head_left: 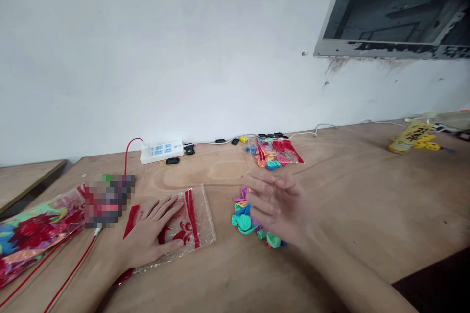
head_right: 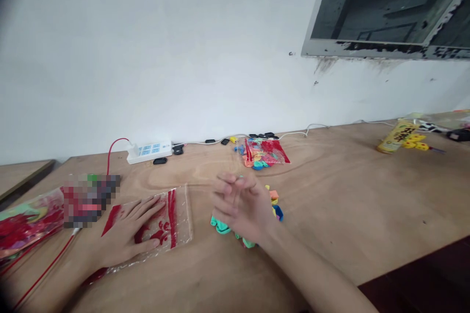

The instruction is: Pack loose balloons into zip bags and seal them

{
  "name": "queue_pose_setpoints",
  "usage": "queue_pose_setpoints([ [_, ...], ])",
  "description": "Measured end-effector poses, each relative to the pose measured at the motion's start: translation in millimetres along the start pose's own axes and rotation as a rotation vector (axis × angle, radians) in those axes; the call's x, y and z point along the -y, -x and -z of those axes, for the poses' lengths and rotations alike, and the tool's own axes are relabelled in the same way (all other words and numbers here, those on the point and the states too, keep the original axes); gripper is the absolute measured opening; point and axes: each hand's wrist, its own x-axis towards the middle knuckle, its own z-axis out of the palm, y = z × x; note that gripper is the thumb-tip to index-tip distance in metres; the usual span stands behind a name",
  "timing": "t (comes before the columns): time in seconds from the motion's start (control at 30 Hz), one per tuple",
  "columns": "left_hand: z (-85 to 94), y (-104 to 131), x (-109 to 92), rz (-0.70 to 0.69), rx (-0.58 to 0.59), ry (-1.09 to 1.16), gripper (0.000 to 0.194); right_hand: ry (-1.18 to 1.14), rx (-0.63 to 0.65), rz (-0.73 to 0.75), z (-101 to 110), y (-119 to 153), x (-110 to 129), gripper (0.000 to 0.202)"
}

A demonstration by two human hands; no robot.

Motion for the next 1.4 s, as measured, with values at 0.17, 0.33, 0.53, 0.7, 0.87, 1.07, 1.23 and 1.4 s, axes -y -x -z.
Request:
queue_pose_setpoints([
  [0.17, -1.4, 1, 1, -0.025, -0.038, 0.006, 0.093, 0.344, -0.165, 0.255, 35, -11, 44, 0.026],
  [0.33, -3.5, 1, 2, -0.014, -0.028, 0.003, 0.092, 1.142, -0.273, 0.234, 83, -3, 82, 0.010],
  [0.53, -1.8, 1, 1, -0.014, 0.004, -0.012, 0.093, 1.896, 0.016, -0.182, 110, 12, 81, 0.046],
  [0.7, 0.2, 1, -1, -0.012, -0.007, 0.009, 0.090, 1.965, 0.076, -0.135, 127, 6, 64, 0.025],
  [0.87, 3.6, -1, -6, -0.027, -0.032, 0.035, 0.085, 1.910, -0.068, 0.063, 128, 2, 61, 0.032],
  [1.07, 9.3, -8, -14, -0.070, -0.113, 0.087, 0.055, 1.746, -0.300, 0.189, 124, -1, 50, 0.044],
  [1.23, 3.2, -11, -15, -0.028, -0.159, 0.145, 0.037, 1.518, -0.346, 0.176, 116, -8, 29, 0.045],
  [1.4, 5.2, -10, -22, -0.034, -0.247, 0.219, 0.027, 1.395, -0.225, 0.039, 101, -24, 2, 0.040],
])
